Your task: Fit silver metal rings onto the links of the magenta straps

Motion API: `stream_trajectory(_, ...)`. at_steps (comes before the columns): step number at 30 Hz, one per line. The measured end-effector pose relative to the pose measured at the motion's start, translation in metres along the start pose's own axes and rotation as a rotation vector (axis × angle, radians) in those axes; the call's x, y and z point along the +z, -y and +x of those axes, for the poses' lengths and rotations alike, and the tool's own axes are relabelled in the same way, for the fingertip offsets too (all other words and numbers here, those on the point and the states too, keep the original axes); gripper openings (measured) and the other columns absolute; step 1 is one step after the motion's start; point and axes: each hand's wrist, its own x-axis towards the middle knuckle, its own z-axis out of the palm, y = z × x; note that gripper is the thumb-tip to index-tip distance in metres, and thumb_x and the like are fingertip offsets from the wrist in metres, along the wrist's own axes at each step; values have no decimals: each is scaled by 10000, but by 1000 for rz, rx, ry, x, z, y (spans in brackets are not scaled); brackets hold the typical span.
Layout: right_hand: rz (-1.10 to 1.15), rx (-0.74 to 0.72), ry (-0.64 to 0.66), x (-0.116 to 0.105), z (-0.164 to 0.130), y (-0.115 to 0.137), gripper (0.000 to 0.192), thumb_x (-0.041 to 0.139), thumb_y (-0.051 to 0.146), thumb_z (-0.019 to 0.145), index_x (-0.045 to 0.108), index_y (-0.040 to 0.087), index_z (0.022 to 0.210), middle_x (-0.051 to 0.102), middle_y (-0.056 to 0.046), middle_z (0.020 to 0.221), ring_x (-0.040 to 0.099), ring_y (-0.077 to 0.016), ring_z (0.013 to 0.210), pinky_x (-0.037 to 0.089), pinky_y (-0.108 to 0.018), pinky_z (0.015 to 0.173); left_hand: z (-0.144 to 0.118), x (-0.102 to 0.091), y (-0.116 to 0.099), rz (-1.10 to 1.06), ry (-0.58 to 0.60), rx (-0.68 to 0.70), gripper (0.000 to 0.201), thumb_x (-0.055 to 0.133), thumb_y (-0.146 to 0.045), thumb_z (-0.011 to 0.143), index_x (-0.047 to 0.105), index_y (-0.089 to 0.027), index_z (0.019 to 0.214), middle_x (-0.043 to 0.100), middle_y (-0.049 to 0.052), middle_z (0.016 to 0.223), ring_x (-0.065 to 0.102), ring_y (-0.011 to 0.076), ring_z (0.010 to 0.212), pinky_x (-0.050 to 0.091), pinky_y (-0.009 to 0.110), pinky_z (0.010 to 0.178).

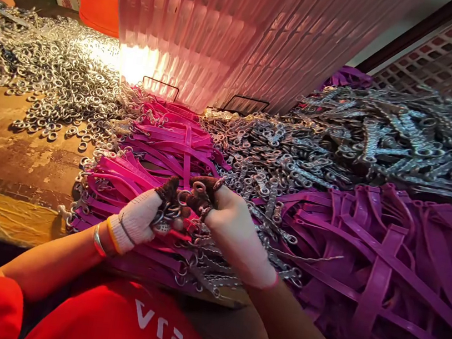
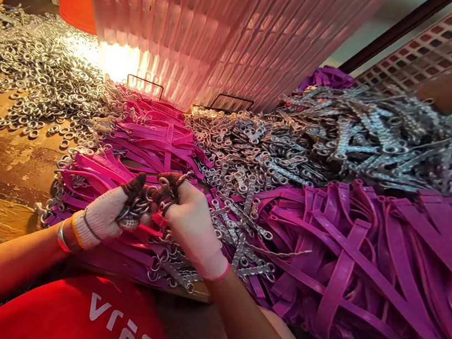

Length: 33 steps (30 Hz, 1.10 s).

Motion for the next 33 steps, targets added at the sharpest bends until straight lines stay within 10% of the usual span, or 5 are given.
stream_trajectory(6, -270, -70, 120, -11, -8, 3, 311, 553, 203, 807, 605, 163, 1112, 683, -45, 956, 620, -180, 850, 503, -314, 774, -9, -9, -4, 208, 92, 111, 268, 681, -391, 801, 585, -141, 797, 526, -31, 551, 428, 55, 372, 250, 150, 326)
stream_trajectory(10, -774, -404, 117, -15, -20, 0, 467, 453, 56, 802, 578, 153, 1241, 624, -136, 1195, 606, -231, 1046, 490, -373, 896, -8, -12, -9, 60, 171, -126, 243, 657, -346, 788, 526, -154, 719, 459, -50, 510, 350, 47, 333, 185, 168, 306)
stream_trajectory(16, -1194, -748, 120, -25, -26, -7, 363, 462, 1, 733, 687, 142, 981, 682, -117, 970, 609, -224, 808, 473, -325, 672, -3, -12, -7, 193, 232, -297, 295, 579, -336, 832, 492, -152, 619, 436, -32, 460, 342, 59, 325, 213, 193, 312)
stream_trajectory(25, -868, -409, 105, -27, -33, -5, 99, 537, 121, 715, 603, 194, 705, 613, -27, 732, 526, -150, 657, 377, -254, 607, -26, 9, -10, 707, 190, 188, 262, 603, -403, 875, 544, -158, 803, 593, -16, 614, 480, 67, 438, 343, 176, 414)
stream_trajectory(33, -1111, -466, -145, -32, -53, -23, 139, 565, 218, 698, 669, 163, 772, 666, -89, 747, 539, -180, 623, 318, -295, 580, -6, 39, -11, 493, 194, 8, 285, 658, -418, 783, 554, -153, 774, 486, -43, 524, 342, 43, 363, 272, 171, 362)
